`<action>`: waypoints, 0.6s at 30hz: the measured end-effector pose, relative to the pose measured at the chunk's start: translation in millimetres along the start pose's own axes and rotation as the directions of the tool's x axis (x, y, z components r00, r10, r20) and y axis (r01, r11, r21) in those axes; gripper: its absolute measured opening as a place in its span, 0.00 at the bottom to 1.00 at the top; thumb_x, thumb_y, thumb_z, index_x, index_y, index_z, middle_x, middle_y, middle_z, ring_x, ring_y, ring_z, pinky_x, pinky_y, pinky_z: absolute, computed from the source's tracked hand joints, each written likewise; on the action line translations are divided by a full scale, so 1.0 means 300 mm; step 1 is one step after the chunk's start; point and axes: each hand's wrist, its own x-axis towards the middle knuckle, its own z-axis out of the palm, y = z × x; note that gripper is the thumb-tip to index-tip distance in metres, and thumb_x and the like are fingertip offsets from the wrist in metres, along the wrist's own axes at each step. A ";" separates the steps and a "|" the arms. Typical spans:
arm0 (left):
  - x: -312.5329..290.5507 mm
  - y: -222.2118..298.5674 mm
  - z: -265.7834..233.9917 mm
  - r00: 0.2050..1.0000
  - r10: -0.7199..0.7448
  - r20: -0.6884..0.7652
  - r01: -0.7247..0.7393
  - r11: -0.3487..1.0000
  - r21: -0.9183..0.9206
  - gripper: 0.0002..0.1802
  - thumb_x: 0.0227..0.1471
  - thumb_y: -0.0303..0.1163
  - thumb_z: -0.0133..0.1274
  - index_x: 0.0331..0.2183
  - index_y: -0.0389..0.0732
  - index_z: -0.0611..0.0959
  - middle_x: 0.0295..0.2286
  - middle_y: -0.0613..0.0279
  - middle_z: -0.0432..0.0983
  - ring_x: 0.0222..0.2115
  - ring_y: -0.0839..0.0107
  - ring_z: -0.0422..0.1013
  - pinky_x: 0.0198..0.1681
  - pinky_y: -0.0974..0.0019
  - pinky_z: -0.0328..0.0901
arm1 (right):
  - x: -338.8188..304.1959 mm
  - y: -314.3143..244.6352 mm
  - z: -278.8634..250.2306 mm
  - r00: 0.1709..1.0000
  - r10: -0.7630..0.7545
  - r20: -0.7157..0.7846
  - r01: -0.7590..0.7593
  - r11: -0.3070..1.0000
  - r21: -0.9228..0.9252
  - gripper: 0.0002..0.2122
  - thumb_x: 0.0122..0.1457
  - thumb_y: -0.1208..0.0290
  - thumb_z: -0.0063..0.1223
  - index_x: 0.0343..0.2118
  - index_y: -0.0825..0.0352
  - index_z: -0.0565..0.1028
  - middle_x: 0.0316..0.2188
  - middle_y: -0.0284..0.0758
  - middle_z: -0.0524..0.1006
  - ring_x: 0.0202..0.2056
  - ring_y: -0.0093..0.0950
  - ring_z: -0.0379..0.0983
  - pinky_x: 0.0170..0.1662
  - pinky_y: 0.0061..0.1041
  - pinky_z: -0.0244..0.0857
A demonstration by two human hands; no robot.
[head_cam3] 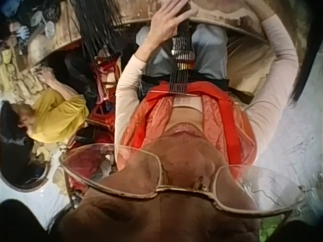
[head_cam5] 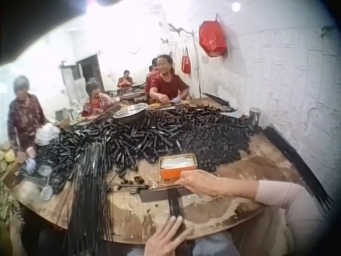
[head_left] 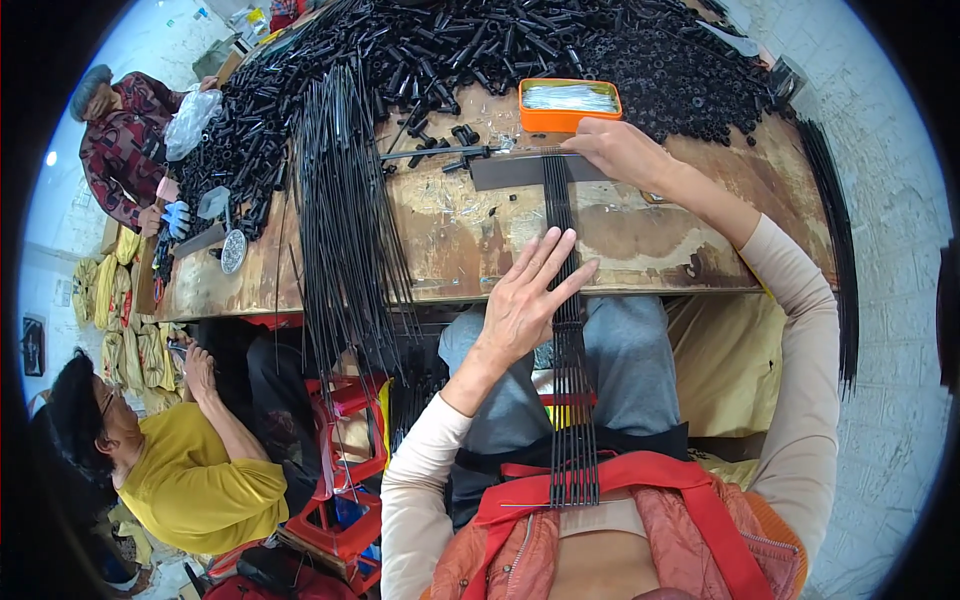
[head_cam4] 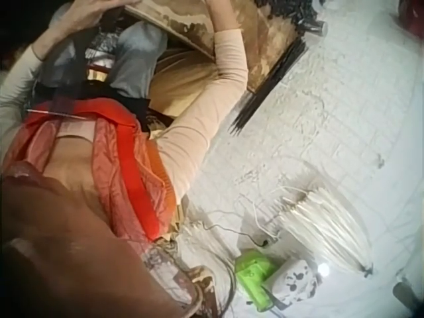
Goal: Assembling black rods into a plastic base and trimming them using pliers at a workbench.
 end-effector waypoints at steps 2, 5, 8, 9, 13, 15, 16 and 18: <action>-0.001 -0.001 0.002 1.000 -0.002 -0.003 0.002 1.000 -0.007 0.43 0.34 0.17 0.49 0.56 0.54 0.73 0.60 0.53 0.59 0.62 0.56 0.54 0.64 0.53 0.52 | 0.015 -0.002 0.002 0.999 -0.012 -0.044 0.016 0.997 0.077 0.09 0.55 0.77 0.52 0.39 0.68 0.78 0.31 0.41 0.75 0.35 0.41 0.74 0.40 0.37 0.69; 0.003 0.003 0.001 1.000 0.000 -0.015 0.000 1.000 -0.014 0.43 0.33 0.17 0.50 0.56 0.54 0.73 0.60 0.53 0.59 0.62 0.56 0.55 0.63 0.53 0.52 | 0.037 -0.009 -0.001 0.999 0.022 -0.028 -0.018 0.990 0.139 0.09 0.55 0.77 0.53 0.39 0.69 0.77 0.29 0.39 0.76 0.34 0.38 0.75 0.39 0.33 0.68; 0.004 0.001 0.003 1.000 0.000 0.001 0.000 1.000 -0.017 0.43 0.32 0.17 0.51 0.56 0.53 0.74 0.60 0.52 0.59 0.62 0.56 0.55 0.63 0.53 0.52 | 0.041 -0.014 0.007 0.998 0.014 -0.054 -0.004 0.984 0.181 0.08 0.56 0.76 0.52 0.39 0.69 0.76 0.30 0.40 0.77 0.37 0.38 0.75 0.41 0.32 0.68; 0.006 -0.001 0.004 1.000 -0.001 0.001 0.001 1.000 -0.017 0.43 0.32 0.17 0.51 0.56 0.53 0.74 0.60 0.52 0.59 0.62 0.56 0.55 0.63 0.53 0.52 | 0.036 -0.014 0.005 0.998 0.013 -0.054 -0.003 0.983 0.181 0.08 0.56 0.76 0.52 0.39 0.69 0.76 0.30 0.40 0.77 0.37 0.38 0.75 0.41 0.32 0.68; 0.004 -0.004 -0.003 1.000 -0.002 0.021 0.002 1.000 -0.002 0.44 0.31 0.17 0.52 0.56 0.54 0.73 0.61 0.53 0.58 0.62 0.56 0.54 0.64 0.53 0.51 | -0.003 -0.003 -0.041 0.991 0.129 -0.016 -0.129 0.992 -0.009 0.08 0.56 0.74 0.52 0.37 0.69 0.77 0.31 0.40 0.78 0.39 0.39 0.75 0.43 0.33 0.68; 0.003 -0.003 -0.005 1.000 -0.003 0.025 0.003 1.000 -0.002 0.45 0.31 0.17 0.52 0.56 0.54 0.73 0.61 0.53 0.57 0.63 0.56 0.53 0.64 0.53 0.51 | -0.022 0.015 -0.064 0.978 0.198 0.071 -0.188 0.974 -0.126 0.07 0.56 0.74 0.52 0.36 0.69 0.77 0.32 0.40 0.78 0.39 0.40 0.75 0.43 0.33 0.68; 0.000 -0.006 0.000 1.000 0.002 0.019 -0.002 1.000 0.001 0.45 0.30 0.17 0.51 0.56 0.54 0.73 0.61 0.54 0.57 0.63 0.56 0.53 0.64 0.53 0.51 | -0.023 0.019 -0.074 0.982 0.174 0.071 -0.167 0.982 -0.087 0.07 0.54 0.74 0.53 0.34 0.69 0.77 0.31 0.41 0.78 0.38 0.41 0.75 0.43 0.35 0.69; -0.001 -0.008 0.002 1.000 0.009 0.009 -0.009 1.000 0.007 0.45 0.30 0.17 0.51 0.56 0.54 0.73 0.61 0.54 0.57 0.63 0.56 0.53 0.64 0.53 0.51 | -0.022 0.019 -0.087 0.987 0.146 0.066 -0.142 0.988 -0.052 0.06 0.53 0.74 0.53 0.32 0.68 0.78 0.31 0.42 0.78 0.37 0.41 0.75 0.42 0.38 0.69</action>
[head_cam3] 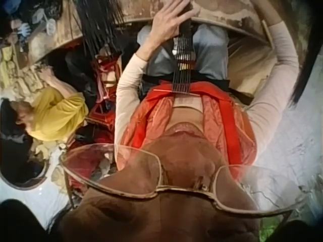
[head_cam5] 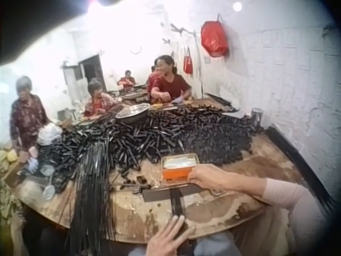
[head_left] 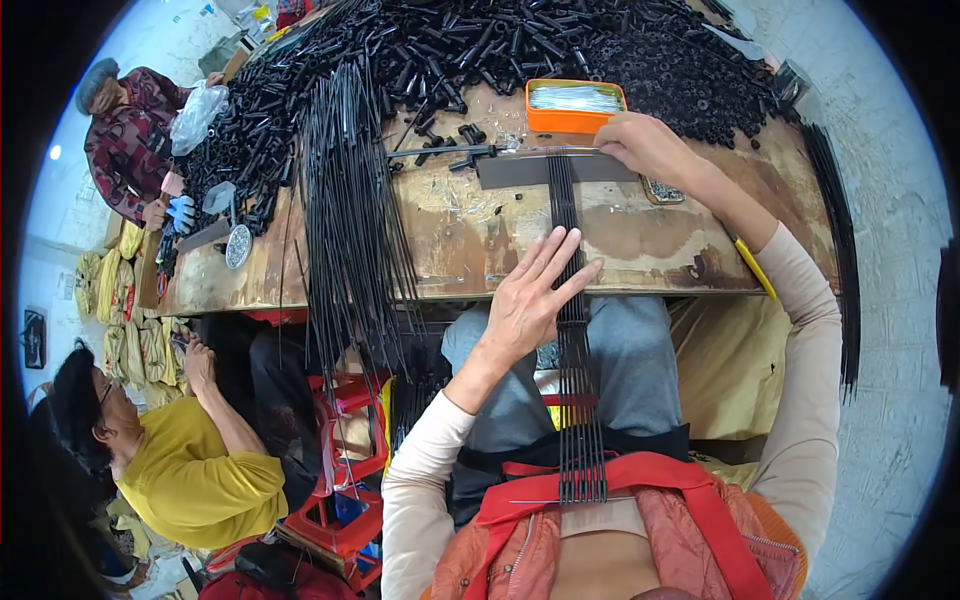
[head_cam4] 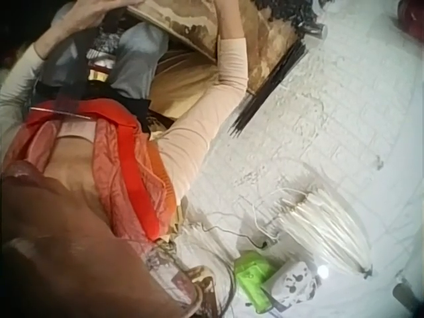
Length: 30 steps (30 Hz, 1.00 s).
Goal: Assembling black rods into a plastic base and trimming them using pliers at a workbench.
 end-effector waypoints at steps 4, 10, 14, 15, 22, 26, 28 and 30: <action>-0.001 0.005 0.005 1.000 -0.008 0.004 0.008 1.000 -0.020 0.45 0.30 0.16 0.50 0.56 0.54 0.73 0.61 0.54 0.57 0.63 0.56 0.53 0.64 0.53 0.51 | -0.004 -0.008 0.006 0.999 -0.006 -0.038 0.008 0.999 0.045 0.06 0.52 0.75 0.53 0.32 0.68 0.78 0.31 0.43 0.78 0.36 0.41 0.75 0.41 0.37 0.69; -0.002 0.009 -0.006 1.000 -0.003 -0.002 0.003 1.000 -0.008 0.46 0.30 0.16 0.50 0.56 0.54 0.73 0.61 0.54 0.57 0.63 0.56 0.53 0.64 0.53 0.51 | 0.002 -0.014 0.018 0.998 -0.047 -0.046 0.052 0.992 0.116 0.07 0.53 0.75 0.53 0.33 0.70 0.78 0.32 0.43 0.78 0.37 0.41 0.75 0.43 0.36 0.68; -0.002 0.016 -0.012 1.000 -0.007 0.018 0.007 1.000 0.004 0.46 0.30 0.17 0.51 0.57 0.55 0.72 0.61 0.54 0.56 0.63 0.57 0.53 0.64 0.53 0.51 | 0.027 -0.014 0.051 0.995 -0.071 -0.065 0.081 0.983 0.163 0.08 0.55 0.75 0.52 0.36 0.70 0.78 0.33 0.43 0.79 0.38 0.42 0.75 0.46 0.35 0.68; -0.001 0.022 -0.016 1.000 -0.006 0.017 0.006 1.000 0.006 0.46 0.30 0.17 0.51 0.57 0.55 0.72 0.61 0.54 0.56 0.63 0.57 0.53 0.64 0.53 0.51 | 0.038 -0.015 0.064 0.995 -0.072 -0.067 0.082 0.983 0.162 0.08 0.55 0.75 0.52 0.36 0.70 0.78 0.33 0.43 0.79 0.38 0.42 0.75 0.46 0.35 0.68; -0.050 0.034 -0.255 0.939 -0.341 0.043 0.314 0.902 0.297 0.45 0.39 0.24 0.62 0.60 0.47 0.65 0.62 0.48 0.51 0.65 0.46 0.43 0.64 0.42 0.44 | -0.122 -0.272 -0.269 0.945 -0.107 0.310 -0.125 0.756 0.642 0.34 0.51 0.64 0.63 0.61 0.65 0.63 0.60 0.38 0.65 0.58 0.29 0.64 0.57 0.31 0.61; 0.151 -0.157 -0.065 0.989 -0.008 -0.145 -0.005 0.996 -0.087 0.23 0.52 0.29 0.54 0.51 0.38 0.74 0.59 0.47 0.60 0.63 0.51 0.49 0.64 0.49 0.48 | -0.307 -0.593 -0.099 0.920 -0.322 0.225 -0.027 0.520 0.854 0.31 0.54 0.62 0.60 0.60 0.64 0.64 0.61 0.39 0.65 0.60 0.30 0.62 0.56 0.30 0.63; 0.210 -0.197 0.038 0.995 0.034 -0.091 -0.054 0.973 -0.226 0.19 0.57 0.29 0.49 0.51 0.40 0.76 0.58 0.53 0.62 0.63 0.52 0.51 0.64 0.51 0.50 | -0.387 -0.606 0.088 0.967 -0.098 0.234 -0.166 0.451 0.877 0.19 0.59 0.67 0.54 0.54 0.65 0.72 0.52 0.40 0.75 0.54 0.28 0.70 0.54 0.29 0.64; 0.217 -0.201 0.050 0.997 0.031 -0.071 -0.053 0.941 -0.334 0.14 0.58 0.31 0.49 0.44 0.35 0.78 0.57 0.46 0.63 0.63 0.49 0.50 0.64 0.55 0.49 | -0.391 -0.607 0.063 0.976 0.002 0.216 -0.177 0.579 0.796 0.13 0.64 0.68 0.48 0.46 0.67 0.77 0.44 0.38 0.80 0.47 0.25 0.75 0.51 0.27 0.66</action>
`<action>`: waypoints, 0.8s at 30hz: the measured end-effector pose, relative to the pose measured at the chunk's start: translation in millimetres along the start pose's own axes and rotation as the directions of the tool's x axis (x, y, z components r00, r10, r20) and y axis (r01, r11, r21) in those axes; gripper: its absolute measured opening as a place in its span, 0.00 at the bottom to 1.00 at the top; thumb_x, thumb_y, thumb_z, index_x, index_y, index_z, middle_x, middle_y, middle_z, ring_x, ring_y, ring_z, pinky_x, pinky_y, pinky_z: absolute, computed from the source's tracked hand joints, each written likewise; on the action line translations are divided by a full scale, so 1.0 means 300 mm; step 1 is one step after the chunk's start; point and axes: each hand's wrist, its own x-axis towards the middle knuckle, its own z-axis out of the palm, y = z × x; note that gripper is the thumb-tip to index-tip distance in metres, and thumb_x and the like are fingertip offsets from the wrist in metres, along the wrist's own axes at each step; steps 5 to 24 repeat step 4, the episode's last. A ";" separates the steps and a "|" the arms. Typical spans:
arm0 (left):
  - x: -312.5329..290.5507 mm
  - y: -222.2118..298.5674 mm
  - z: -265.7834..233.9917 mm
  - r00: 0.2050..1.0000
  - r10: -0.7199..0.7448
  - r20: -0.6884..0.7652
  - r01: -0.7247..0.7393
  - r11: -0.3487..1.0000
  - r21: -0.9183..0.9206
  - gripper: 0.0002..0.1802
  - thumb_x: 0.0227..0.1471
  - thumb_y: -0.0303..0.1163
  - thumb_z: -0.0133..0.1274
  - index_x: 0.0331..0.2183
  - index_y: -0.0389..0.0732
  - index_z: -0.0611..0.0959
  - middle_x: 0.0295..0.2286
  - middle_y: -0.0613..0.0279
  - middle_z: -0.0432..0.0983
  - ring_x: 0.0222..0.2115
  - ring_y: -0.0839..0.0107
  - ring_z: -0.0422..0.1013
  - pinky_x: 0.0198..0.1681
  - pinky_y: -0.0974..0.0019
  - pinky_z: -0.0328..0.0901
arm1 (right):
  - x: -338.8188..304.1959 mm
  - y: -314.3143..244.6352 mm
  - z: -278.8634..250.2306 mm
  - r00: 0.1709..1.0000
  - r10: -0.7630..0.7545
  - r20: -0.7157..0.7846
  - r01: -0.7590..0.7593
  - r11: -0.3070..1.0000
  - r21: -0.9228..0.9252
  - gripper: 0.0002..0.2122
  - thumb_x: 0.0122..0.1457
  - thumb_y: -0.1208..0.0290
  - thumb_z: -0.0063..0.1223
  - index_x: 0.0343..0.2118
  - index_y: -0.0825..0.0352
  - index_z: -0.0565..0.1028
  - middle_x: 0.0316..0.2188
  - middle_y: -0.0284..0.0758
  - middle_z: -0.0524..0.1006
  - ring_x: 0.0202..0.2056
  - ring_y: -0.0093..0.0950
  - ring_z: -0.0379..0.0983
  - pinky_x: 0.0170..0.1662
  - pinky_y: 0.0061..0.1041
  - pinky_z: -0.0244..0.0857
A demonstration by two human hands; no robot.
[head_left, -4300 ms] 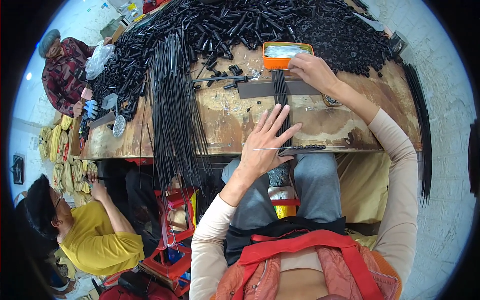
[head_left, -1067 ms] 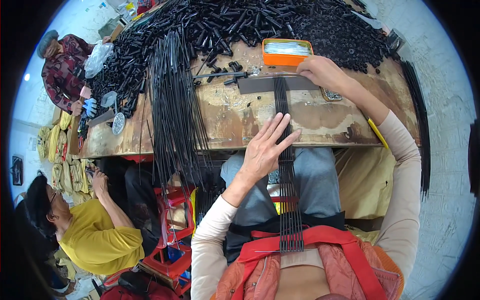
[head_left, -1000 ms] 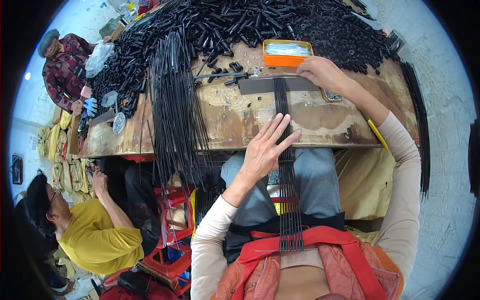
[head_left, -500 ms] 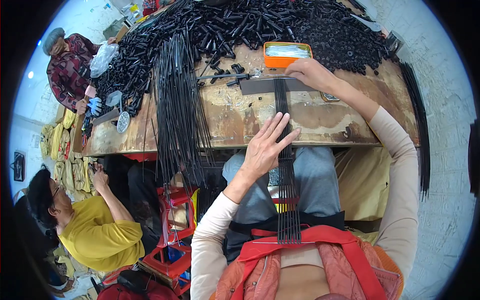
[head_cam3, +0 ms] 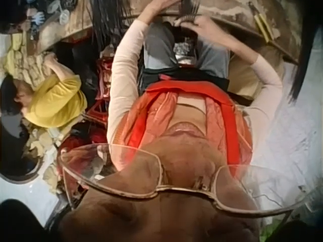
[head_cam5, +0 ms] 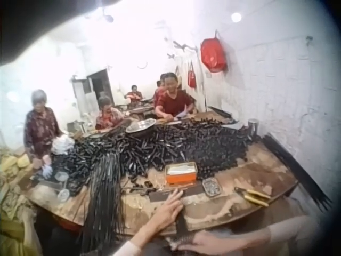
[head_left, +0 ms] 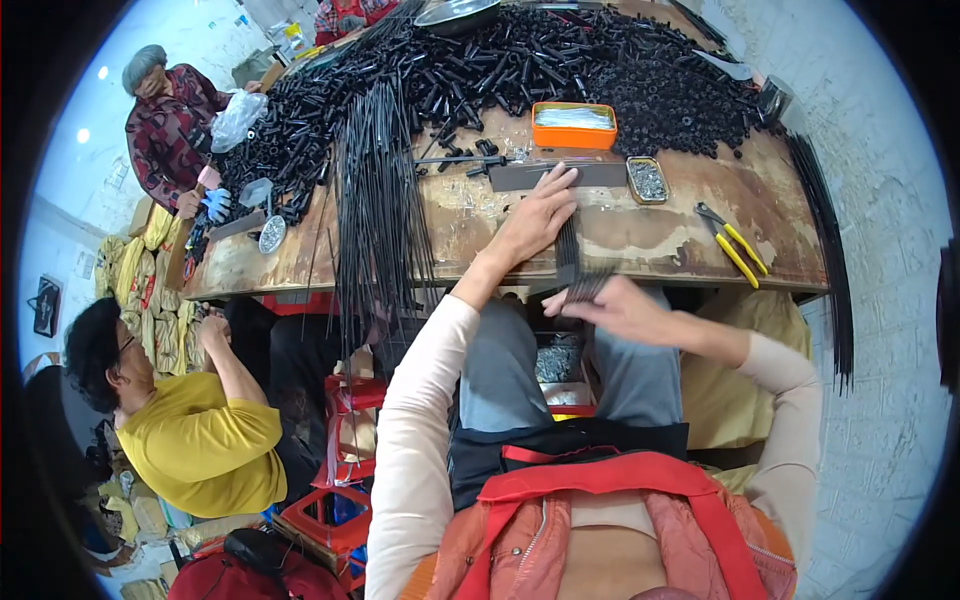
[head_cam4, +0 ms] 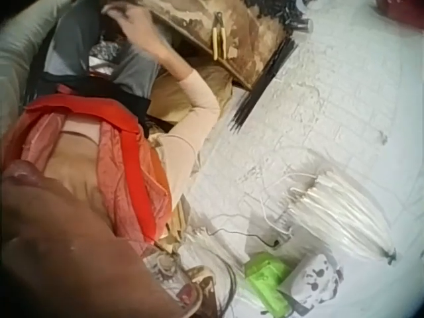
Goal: Assembling black rods into a plastic base and trimming them using pliers at a workbench.
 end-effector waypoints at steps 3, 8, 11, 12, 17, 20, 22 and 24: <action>0.006 0.012 0.010 0.984 -0.179 0.025 0.177 0.932 -0.315 0.18 0.61 0.37 0.43 0.46 0.38 0.79 0.58 0.45 0.62 0.64 0.50 0.48 0.67 0.54 0.39 | 0.031 -0.255 -0.170 0.995 0.081 0.062 -0.085 0.994 0.067 0.13 0.65 0.63 0.47 0.46 0.62 0.78 0.45 0.40 0.78 0.48 0.31 0.75 0.53 0.28 0.65; -0.024 -0.064 0.033 0.976 -0.212 0.053 0.217 0.905 -0.366 0.20 0.62 0.39 0.42 0.49 0.41 0.78 0.58 0.45 0.61 0.64 0.49 0.47 0.67 0.53 0.34 | 0.056 -0.361 -0.228 0.995 0.071 0.069 -0.079 0.990 0.120 0.14 0.65 0.60 0.46 0.47 0.59 0.78 0.47 0.41 0.77 0.49 0.34 0.74 0.54 0.29 0.65; -0.024 -0.064 0.033 0.976 -0.212 0.053 0.217 0.905 -0.366 0.20 0.62 0.39 0.42 0.49 0.41 0.78 0.58 0.45 0.61 0.64 0.49 0.47 0.67 0.53 0.34 | 0.056 -0.361 -0.228 0.995 0.071 0.069 -0.079 0.990 0.120 0.14 0.65 0.60 0.46 0.47 0.59 0.78 0.47 0.41 0.77 0.49 0.34 0.74 0.54 0.29 0.65; -0.024 -0.064 0.033 0.976 -0.212 0.053 0.217 0.905 -0.366 0.20 0.62 0.39 0.42 0.49 0.41 0.78 0.58 0.45 0.61 0.64 0.49 0.47 0.67 0.53 0.34 | 0.056 -0.361 -0.228 0.995 0.071 0.069 -0.079 0.990 0.120 0.14 0.65 0.60 0.46 0.47 0.59 0.78 0.47 0.41 0.77 0.49 0.34 0.74 0.54 0.29 0.65; -0.024 -0.064 0.033 0.976 -0.212 0.053 0.217 0.905 -0.366 0.20 0.62 0.39 0.42 0.49 0.41 0.78 0.58 0.45 0.61 0.64 0.49 0.47 0.67 0.53 0.34 | 0.056 -0.361 -0.228 0.995 0.071 0.069 -0.079 0.990 0.120 0.14 0.65 0.60 0.46 0.47 0.59 0.78 0.47 0.41 0.77 0.49 0.34 0.74 0.54 0.29 0.65; -0.024 -0.064 0.033 0.976 -0.212 0.053 0.217 0.905 -0.366 0.20 0.62 0.39 0.42 0.49 0.41 0.78 0.58 0.45 0.61 0.64 0.49 0.47 0.67 0.53 0.34 | 0.056 -0.361 -0.228 0.995 0.071 0.069 -0.079 0.990 0.120 0.14 0.65 0.60 0.46 0.47 0.59 0.78 0.47 0.41 0.77 0.49 0.34 0.74 0.54 0.29 0.65; -0.024 -0.064 0.033 0.976 -0.212 0.053 0.217 0.905 -0.366 0.20 0.62 0.39 0.42 0.49 0.41 0.78 0.58 0.45 0.61 0.64 0.49 0.47 0.67 0.53 0.34 | 0.056 -0.361 -0.228 0.995 0.071 0.069 -0.079 0.990 0.120 0.14 0.65 0.60 0.46 0.47 0.59 0.78 0.47 0.41 0.77 0.49 0.34 0.74 0.54 0.29 0.65; -0.024 -0.064 0.033 0.976 -0.212 0.053 0.217 0.905 -0.366 0.20 0.62 0.39 0.42 0.49 0.41 0.78 0.58 0.45 0.61 0.64 0.49 0.47 0.67 0.53 0.34 | 0.056 -0.361 -0.228 0.995 0.071 0.069 -0.079 0.990 0.120 0.14 0.65 0.60 0.46 0.47 0.59 0.78 0.47 0.41 0.77 0.49 0.34 0.74 0.54 0.29 0.65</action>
